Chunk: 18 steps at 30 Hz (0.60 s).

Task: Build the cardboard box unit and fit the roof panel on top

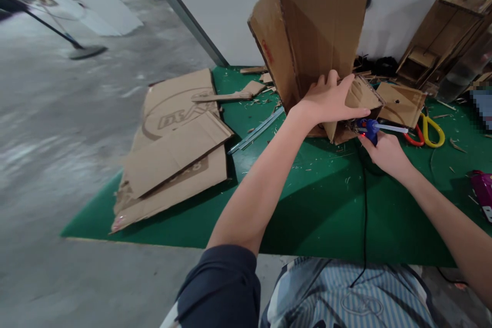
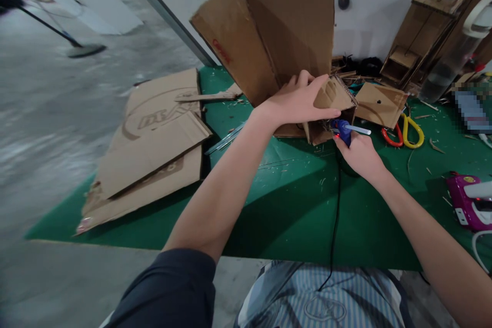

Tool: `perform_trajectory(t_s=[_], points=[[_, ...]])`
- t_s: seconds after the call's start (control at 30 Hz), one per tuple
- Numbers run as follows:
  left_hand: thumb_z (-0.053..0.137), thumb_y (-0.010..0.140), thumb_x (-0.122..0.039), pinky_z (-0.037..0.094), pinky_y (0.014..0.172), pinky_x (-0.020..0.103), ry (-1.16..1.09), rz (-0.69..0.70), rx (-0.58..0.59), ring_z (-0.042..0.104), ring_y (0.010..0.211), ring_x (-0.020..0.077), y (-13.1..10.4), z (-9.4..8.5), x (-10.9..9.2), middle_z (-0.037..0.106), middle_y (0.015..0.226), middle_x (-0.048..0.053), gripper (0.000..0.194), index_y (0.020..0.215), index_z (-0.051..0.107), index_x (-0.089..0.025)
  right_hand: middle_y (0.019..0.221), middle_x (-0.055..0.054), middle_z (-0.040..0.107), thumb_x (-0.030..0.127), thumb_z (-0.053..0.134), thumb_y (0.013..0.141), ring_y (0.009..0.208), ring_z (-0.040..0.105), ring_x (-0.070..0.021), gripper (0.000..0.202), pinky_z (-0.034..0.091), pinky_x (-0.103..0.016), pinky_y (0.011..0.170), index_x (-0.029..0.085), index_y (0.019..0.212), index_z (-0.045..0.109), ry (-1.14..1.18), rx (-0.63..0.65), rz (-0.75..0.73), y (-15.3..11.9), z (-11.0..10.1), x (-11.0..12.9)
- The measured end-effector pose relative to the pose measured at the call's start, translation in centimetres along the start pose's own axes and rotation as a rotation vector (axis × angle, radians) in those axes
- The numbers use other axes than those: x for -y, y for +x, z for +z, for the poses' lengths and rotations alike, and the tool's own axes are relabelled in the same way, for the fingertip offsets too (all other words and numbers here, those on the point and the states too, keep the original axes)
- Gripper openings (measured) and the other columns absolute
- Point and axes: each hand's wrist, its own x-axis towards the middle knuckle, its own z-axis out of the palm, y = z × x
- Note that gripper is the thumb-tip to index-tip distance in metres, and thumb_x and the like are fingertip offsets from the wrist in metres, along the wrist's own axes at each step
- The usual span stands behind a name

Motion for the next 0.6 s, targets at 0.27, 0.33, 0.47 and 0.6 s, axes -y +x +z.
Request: perform_trajectory(t_s=[0.27,0.33,0.47,0.6], points=[[0.056,0.072,-0.082,0.030,0.115,0.058,-0.004,-0.017,0.020,0.023,0.148,0.0516,-0.14,-0.14,-0.27,0.023,0.165,0.017,0.109,0.160,0.022,-0.028,0.097,-0.014,0.076,0.041,0.049,0.098,0.094,0.072,-0.0310,0.028,0.053,-0.041,0.084,0.019,0.097,0.067,-0.029,-0.004,-0.101,0.19,0.20,0.37],[0.055,0.072,-0.083,0.030,0.115,0.058,0.003,-0.014,0.019,0.023,0.147,0.0510,-0.14,-0.14,-0.29,0.023,0.165,0.016,0.108,0.160,0.023,-0.028,0.095,-0.013,0.076,0.041,0.051,0.098,0.094,0.072,-0.0309,0.027,0.053,-0.041,0.085,0.020,0.094,0.066,-0.010,-0.003,-0.097,0.14,0.15,0.49],[0.055,0.071,-0.083,0.031,0.115,0.058,-0.004,-0.001,0.010,0.024,0.147,0.0510,-0.15,-0.12,-0.25,0.024,0.165,0.016,0.108,0.159,0.025,-0.028,0.081,-0.011,0.073,0.045,0.052,0.096,0.082,0.072,-0.0290,0.028,0.053,-0.040,0.078,0.020,0.089,0.064,0.062,0.010,-0.028,0.03,-0.10,0.60],[0.057,0.071,-0.082,0.028,0.116,0.057,-0.029,-0.006,0.023,0.020,0.148,0.0519,-0.23,-0.17,-0.24,0.022,0.165,0.015,0.109,0.160,0.022,-0.029,0.066,-0.009,0.068,0.048,0.051,0.095,0.065,0.069,-0.0264,0.033,0.051,-0.039,0.068,0.020,0.082,0.061,0.091,-0.001,0.111,0.00,-0.31,0.51]])
